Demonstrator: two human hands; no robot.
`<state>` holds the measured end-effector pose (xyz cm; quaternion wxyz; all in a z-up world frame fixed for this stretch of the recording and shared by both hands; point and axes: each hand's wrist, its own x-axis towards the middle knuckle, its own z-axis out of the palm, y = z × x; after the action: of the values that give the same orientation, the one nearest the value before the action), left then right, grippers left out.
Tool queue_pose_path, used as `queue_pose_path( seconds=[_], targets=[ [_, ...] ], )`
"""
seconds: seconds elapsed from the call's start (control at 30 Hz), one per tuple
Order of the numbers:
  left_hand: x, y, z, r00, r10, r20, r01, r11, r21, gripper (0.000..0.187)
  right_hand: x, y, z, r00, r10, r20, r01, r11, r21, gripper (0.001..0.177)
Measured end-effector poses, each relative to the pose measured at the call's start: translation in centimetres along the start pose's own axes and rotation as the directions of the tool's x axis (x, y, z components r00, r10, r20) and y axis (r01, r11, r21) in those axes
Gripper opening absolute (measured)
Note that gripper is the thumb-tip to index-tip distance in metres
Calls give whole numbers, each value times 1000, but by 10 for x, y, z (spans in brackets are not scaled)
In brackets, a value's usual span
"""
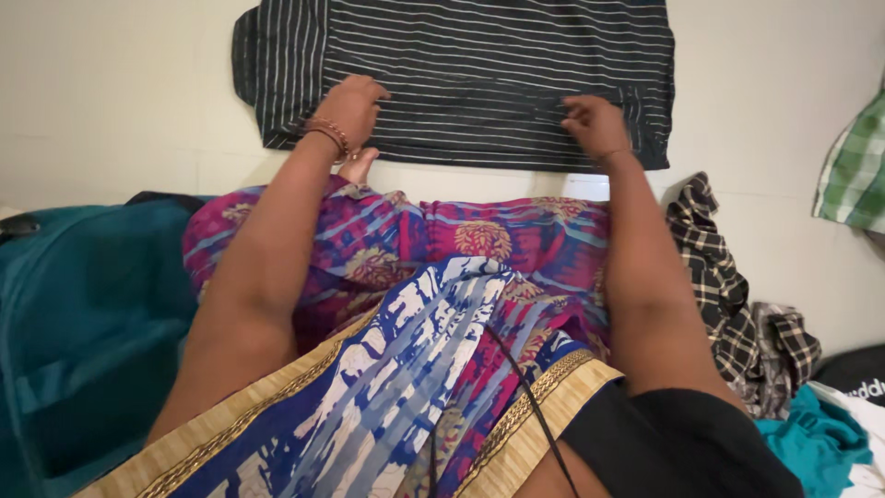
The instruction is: The person folds a striped shirt by hand and places it into a blue backpack.
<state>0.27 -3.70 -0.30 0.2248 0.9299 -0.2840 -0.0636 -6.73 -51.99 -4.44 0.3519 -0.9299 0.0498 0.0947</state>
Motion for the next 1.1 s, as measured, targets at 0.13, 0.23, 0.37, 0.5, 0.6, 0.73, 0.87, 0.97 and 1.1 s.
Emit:
queue_pose_path(
  seconds=[0.13, 0.23, 0.37, 0.5, 0.6, 0.73, 0.87, 0.97, 1.1],
  targets=[
    [15, 24, 14, 987, -104, 121, 94, 992, 81, 50, 2, -24, 25, 996, -59, 72, 48, 988, 146, 57],
    [14, 25, 13, 875, -359, 324, 309, 930, 197, 71, 0, -20, 21, 990, -39, 138, 32, 998, 53, 69],
    [10, 13, 4, 808, -472, 352, 425, 881, 208, 85, 4, 17, 8, 981, 136, 140, -157, 976, 148, 67],
    [5, 4, -1, 771, -552, 317, 511, 834, 211, 92, 7, 76, 1, 972, 231, 44, -233, 922, 311, 70],
    [6, 1, 2, 765, -565, 310, 509, 825, 248, 95, 5, 95, -10, 935, 353, 40, -323, 798, 510, 64],
    [7, -4, 14, 789, -545, 286, 469, 833, 294, 97, 0, 73, -22, 948, 203, -243, -234, 967, -105, 48],
    [7, -12, 24, 834, -473, 284, 359, 856, 372, 97, 2, 35, 2, 985, 10, -173, -40, 985, -168, 39],
    [5, -12, 26, 822, -487, 294, 377, 854, 359, 95, 6, 19, 36, 983, -175, 50, 163, 968, 193, 15],
    [2, -11, 25, 796, -518, 312, 419, 844, 334, 96, -3, 27, 34, 960, 100, 260, -95, 995, -32, 43]
  ],
)
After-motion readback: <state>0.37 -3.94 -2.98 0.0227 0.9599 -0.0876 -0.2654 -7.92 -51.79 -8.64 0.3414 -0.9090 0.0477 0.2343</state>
